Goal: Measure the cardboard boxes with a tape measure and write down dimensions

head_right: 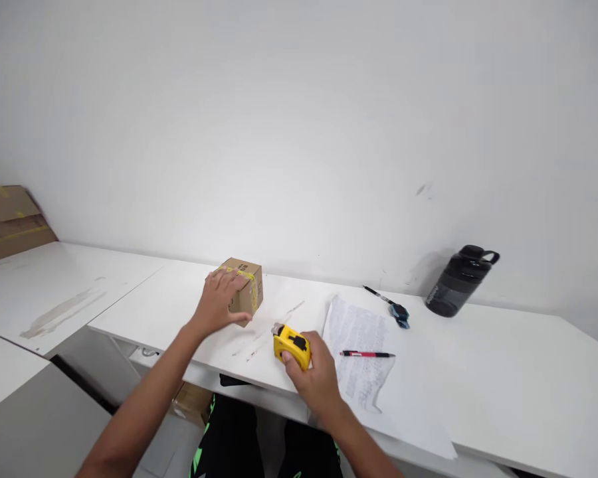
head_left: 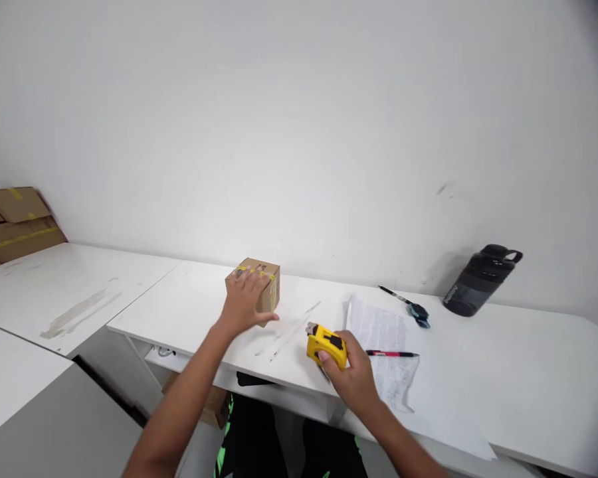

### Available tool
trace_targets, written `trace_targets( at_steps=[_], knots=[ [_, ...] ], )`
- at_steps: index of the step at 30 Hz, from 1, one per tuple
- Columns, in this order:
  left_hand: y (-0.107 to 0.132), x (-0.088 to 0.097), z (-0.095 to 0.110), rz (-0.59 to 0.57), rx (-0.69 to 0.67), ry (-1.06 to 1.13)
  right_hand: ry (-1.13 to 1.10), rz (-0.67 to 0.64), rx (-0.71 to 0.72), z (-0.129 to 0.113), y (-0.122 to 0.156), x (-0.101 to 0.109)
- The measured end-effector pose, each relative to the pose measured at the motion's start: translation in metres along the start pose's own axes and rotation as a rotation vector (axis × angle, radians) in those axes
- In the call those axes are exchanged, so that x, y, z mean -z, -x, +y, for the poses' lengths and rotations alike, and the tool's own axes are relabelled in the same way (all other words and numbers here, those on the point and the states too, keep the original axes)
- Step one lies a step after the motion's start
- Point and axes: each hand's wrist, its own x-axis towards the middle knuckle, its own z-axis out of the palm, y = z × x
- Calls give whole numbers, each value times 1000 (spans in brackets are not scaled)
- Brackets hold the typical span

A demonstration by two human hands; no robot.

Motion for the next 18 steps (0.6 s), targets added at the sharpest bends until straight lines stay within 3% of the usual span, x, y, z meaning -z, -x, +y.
trace_targets(
  at_steps=[4,7,9,11,13,18],
  knots=[
    [-33,-8,-40,22,174,-52,-551,15,-512,2,50,-18],
    [-39,-5,-58,144,287,-56,-958,-110,-834,2,79,-26],
    [-37,3,-69,201,388,4,-1080,-194,-968,6,92,-25],
    [-30,10,-78,226,516,158,-1090,-226,-995,10,97,-20],
    [-17,9,-85,211,614,344,-1026,-230,-931,11,93,-15],
    [27,-34,-72,175,652,603,-562,-171,-549,-14,38,-8]
  ],
)
